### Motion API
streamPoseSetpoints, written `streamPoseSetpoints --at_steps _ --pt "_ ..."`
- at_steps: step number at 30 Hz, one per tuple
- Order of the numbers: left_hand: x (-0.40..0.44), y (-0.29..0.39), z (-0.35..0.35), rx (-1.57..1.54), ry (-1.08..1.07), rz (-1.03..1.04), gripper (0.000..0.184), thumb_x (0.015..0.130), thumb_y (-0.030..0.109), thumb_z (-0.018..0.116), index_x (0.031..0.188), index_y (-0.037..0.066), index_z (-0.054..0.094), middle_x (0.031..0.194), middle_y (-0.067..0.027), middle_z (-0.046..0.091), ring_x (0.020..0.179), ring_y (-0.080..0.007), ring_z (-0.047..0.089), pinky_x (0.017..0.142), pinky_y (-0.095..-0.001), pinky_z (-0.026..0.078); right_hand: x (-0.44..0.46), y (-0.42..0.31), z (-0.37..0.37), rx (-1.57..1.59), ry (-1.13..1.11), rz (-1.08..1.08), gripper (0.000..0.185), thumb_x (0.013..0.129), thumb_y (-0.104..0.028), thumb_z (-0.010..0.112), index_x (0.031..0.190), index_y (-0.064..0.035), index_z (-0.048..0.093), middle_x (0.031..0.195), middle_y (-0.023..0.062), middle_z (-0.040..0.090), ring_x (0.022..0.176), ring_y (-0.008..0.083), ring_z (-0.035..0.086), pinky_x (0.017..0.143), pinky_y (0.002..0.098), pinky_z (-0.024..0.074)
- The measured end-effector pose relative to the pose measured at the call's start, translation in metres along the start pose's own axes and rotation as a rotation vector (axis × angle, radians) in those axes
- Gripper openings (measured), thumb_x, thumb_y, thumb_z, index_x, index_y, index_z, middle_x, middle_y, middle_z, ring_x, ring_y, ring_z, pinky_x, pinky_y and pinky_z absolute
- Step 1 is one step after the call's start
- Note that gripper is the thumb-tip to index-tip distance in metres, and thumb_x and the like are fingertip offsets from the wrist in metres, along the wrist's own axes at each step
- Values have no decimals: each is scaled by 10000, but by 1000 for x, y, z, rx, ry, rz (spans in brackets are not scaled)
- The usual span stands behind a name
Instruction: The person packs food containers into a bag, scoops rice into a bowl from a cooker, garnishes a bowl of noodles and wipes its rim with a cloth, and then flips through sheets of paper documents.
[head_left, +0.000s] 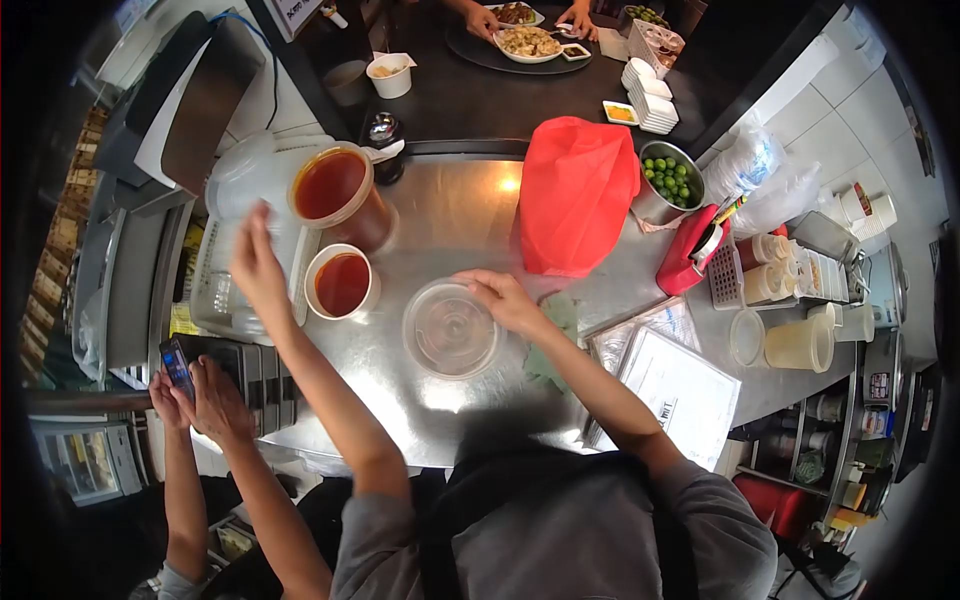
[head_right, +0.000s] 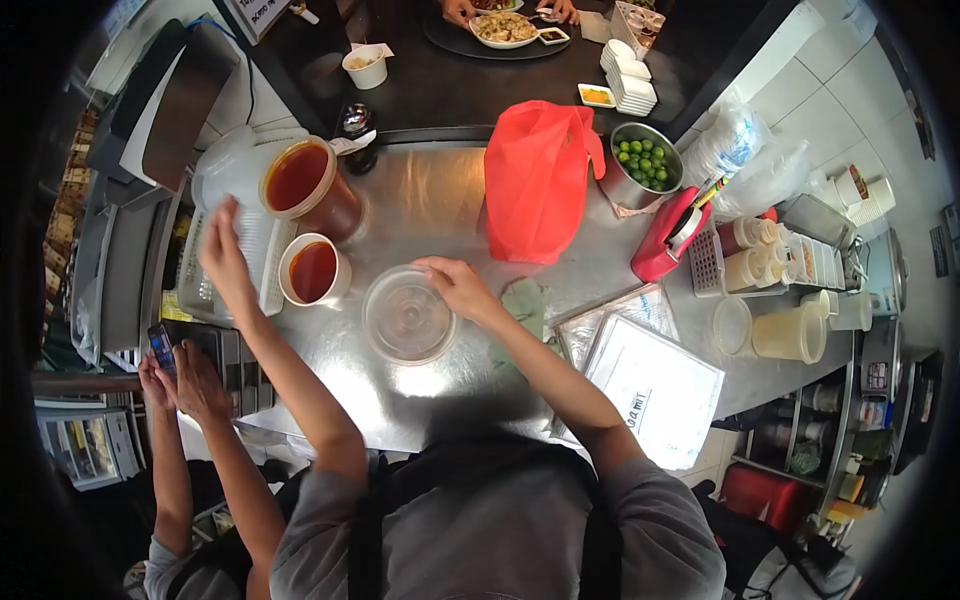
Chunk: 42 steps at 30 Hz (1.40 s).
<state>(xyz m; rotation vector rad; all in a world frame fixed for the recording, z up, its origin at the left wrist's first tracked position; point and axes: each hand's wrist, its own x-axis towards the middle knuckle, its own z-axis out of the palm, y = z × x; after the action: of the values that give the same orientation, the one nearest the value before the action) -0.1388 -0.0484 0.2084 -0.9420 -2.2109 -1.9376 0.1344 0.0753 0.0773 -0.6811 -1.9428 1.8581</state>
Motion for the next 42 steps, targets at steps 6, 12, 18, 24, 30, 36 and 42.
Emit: streamPoseSetpoints --at_steps 6,12,18,24,30,36,42 --pt "-183 -28 33 -278 23 -439 493 967 366 358 1308 11 397 1324 -150 432 1232 -229 403 1050 -398 275 11 18 4 59 145 22 237 900 -76 475 1100 -49 598 1039 100 642 934 147 591 827 272 446" --pt "-256 -34 61 -942 99 -781 648 942 526 232 1366 41 296 1373 -129 358 1276 -260 329 1065 -388 245 -27 23 36 -114 254 -49 251 897 -71 465 1111 -75 595 1127 109 607 1030 199 574 889 293 423" --pt "-246 -24 56 -1199 64 -911 771 889 635 212 1349 27 328 1378 -109 363 1283 -255 322 1072 -388 232 -41 17 46 -539 495 -378 262 910 -65 438 1137 -56 568 1199 111 566 1143 220 509 969 302 368" --pt "-234 -43 52 -1012 67 -708 814 892 633 213 1336 -41 315 1356 -146 375 1279 -250 322 1077 -371 223 -6 11 7 22 351 -159 260 916 -78 420 1129 -74 571 1143 117 593 1093 278 544 918 314 411" --pt "-222 -18 59 -1009 71 -806 705 930 528 306 1309 -65 349 1303 -159 436 1213 -232 410 1026 -338 309 -19 19 35 -332 334 -272 270 894 -71 426 1126 -92 564 1075 173 598 988 350 580 840 373 461" --pt "-219 -43 60 -458 83 -580 437 943 255 466 1201 -98 477 1221 -144 516 1115 -189 496 959 -287 371 -29 -11 37 -791 297 -112 411 810 -70 494 1220 -100 487 1130 146 566 1012 332 559 874 411 430" --pt "-209 -35 56 -421 -40 -676 418 951 236 442 1226 -78 470 1187 -155 539 1078 -169 508 922 -272 388 -20 -5 41 -1095 307 -463 489 795 -112 517 1267 -21 432 1251 164 485 1185 287 446 987 414 336"
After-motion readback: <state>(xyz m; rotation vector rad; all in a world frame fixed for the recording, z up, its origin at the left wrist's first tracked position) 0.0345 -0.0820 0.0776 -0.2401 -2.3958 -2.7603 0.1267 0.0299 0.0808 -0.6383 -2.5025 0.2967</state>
